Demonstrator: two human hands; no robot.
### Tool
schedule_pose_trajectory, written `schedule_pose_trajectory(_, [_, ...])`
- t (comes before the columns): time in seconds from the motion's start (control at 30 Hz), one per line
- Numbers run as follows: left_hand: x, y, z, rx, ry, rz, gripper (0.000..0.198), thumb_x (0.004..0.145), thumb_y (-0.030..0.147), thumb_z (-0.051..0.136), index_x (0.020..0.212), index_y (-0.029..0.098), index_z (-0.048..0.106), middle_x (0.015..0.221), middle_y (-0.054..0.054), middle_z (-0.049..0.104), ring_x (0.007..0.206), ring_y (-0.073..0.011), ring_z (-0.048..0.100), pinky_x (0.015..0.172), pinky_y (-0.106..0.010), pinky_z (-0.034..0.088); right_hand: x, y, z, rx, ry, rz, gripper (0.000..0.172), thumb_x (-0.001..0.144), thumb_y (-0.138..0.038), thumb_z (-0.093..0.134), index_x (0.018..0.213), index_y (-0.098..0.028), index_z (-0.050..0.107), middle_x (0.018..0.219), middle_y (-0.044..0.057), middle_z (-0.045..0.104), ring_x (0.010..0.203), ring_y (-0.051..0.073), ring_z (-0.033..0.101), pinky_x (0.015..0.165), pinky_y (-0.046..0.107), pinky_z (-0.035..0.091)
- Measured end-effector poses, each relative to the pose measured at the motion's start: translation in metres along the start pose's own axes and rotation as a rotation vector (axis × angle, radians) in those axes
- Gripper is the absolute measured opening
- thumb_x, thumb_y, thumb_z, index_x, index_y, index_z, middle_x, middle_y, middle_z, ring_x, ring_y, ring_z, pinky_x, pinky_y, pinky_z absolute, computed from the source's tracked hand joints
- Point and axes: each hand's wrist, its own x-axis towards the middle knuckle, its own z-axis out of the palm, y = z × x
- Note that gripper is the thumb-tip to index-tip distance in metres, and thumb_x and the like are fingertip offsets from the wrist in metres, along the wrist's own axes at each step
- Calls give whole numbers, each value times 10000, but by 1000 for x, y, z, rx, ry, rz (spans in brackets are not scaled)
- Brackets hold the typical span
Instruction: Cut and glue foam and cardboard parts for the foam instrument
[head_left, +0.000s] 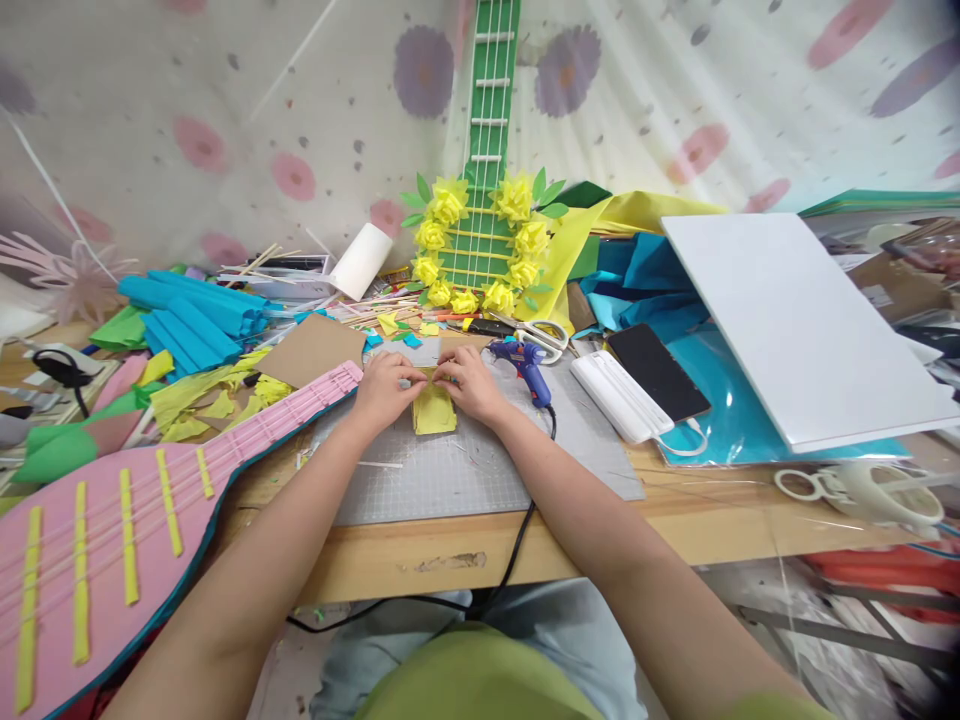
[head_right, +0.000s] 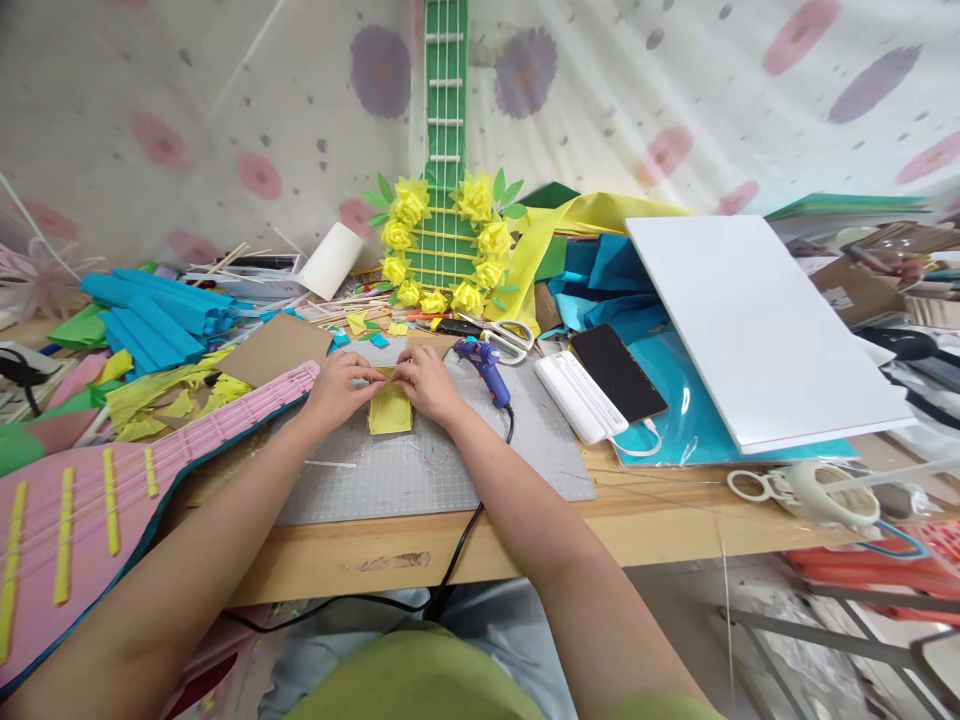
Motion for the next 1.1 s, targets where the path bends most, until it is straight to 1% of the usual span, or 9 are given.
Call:
schedule_pose_trajectory(0.2, [-1, -2, 0, -63, -46, -64, 38, 672, 245, 657, 656, 253, 691, 704, -13, 583, 781, -183, 506, 778, -346, 368, 0, -2, 1, 34, 14, 25, 104, 777, -153, 567, 770, -202, 659, 971, 62, 543, 972, 201, 434, 876, 358, 372])
schedule_pose_trajectory(0.33, [-2, 0, 1, -43, -54, -95, 30, 662, 248, 665, 645, 252, 690, 690, -13, 593, 761, -185, 510, 780, -355, 366, 0, 0, 2, 54, 26, 31, 87, 754, -144, 589, 755, -201, 656, 973, 58, 540, 970, 200, 438, 878, 362, 376])
schedule_pose_trajectory(0.5, [-3, 2, -1, 78, 34, 8, 54, 656, 287, 684, 614, 255, 678, 668, -22, 581, 763, -195, 502, 797, -376, 355, 0, 2, 2, 61, 38, 35, 56, 764, -191, 604, 763, -208, 658, 994, 59, 537, 995, 204, 433, 899, 375, 369])
schedule_pose_trajectory(0.63, [-5, 4, -6, 181, 93, 99, 64, 675, 319, 673, 661, 258, 682, 700, -34, 581, 801, -209, 499, 799, -386, 347, 0, 2, 2, 29, 41, 11, 78, 784, -238, 596, 791, -205, 666, 1017, 70, 541, 1009, 211, 415, 918, 381, 356])
schedule_pose_trajectory(0.73, [-5, 6, -9, 195, 94, 129, 86, 704, 328, 646, 665, 257, 677, 708, -38, 577, 806, -211, 500, 799, -389, 338, -1, 2, 2, 7, 34, -6, 124, 813, -266, 561, 819, -223, 677, 1035, 72, 544, 1018, 217, 400, 920, 397, 351])
schedule_pose_trajectory(0.9, [-5, 6, -9, 143, 87, 156, 130, 735, 321, 607, 636, 254, 657, 710, -37, 575, 816, -210, 501, 839, -408, 314, -1, 4, 5, -15, 33, -15, 179, 843, -270, 513, 854, -247, 690, 1051, 68, 546, 1022, 221, 383, 915, 401, 346])
schedule_pose_trajectory(1.1, [-6, 4, -8, 145, 113, 163, 174, 732, 327, 604, 580, 248, 631, 678, -36, 566, 786, -202, 494, 853, -421, 309, 0, 4, 6, 0, 18, 13, 172, 833, -266, 529, 833, -244, 700, 1020, 65, 555, 1004, 218, 386, 909, 387, 348])
